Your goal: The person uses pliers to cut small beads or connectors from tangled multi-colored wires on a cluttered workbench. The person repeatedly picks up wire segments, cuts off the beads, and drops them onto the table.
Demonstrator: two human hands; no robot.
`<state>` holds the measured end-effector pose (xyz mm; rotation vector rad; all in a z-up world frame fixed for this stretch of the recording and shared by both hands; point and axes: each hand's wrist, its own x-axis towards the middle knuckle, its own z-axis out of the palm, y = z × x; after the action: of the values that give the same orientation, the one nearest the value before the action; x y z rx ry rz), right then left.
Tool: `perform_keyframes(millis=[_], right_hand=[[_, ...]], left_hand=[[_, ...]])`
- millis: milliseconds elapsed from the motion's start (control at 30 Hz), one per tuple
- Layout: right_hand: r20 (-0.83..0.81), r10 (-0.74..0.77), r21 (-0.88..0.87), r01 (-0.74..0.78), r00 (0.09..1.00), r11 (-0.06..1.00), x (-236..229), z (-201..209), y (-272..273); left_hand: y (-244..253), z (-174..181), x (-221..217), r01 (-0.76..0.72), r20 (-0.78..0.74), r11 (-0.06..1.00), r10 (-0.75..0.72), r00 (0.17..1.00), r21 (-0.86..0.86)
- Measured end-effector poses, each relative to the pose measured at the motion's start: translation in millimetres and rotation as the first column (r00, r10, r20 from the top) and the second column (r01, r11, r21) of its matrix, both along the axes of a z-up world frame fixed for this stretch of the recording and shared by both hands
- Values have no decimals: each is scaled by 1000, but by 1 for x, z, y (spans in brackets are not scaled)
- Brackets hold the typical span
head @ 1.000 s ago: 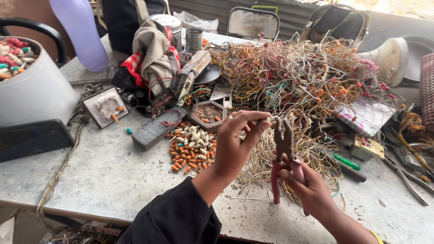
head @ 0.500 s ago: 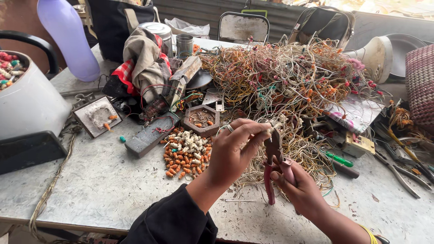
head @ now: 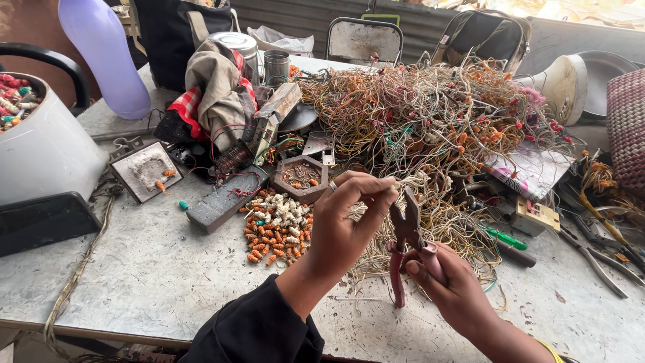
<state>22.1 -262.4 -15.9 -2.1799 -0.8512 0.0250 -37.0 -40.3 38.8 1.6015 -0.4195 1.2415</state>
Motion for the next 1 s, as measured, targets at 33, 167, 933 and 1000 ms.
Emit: perform_keyframes(millis=[33, 167, 933, 1000], right_hand=[[-42, -8, 19, 9, 999, 1000, 0, 0, 0], [-67, 44, 95, -37, 997, 995, -1, 0, 2], [-442, 239, 309, -104, 865, 945, 24, -24, 4], [-486, 273, 311, -127, 830, 942, 27, -27, 5]], left_hand=[[0, 0, -2, -14, 17, 999, 13, 1000, 36], [0, 1, -3, -77, 102, 973, 55, 993, 219], [1, -2, -3, 9, -89, 969, 13, 996, 245], [1, -3, -3, 15, -85, 971, 6, 996, 240]])
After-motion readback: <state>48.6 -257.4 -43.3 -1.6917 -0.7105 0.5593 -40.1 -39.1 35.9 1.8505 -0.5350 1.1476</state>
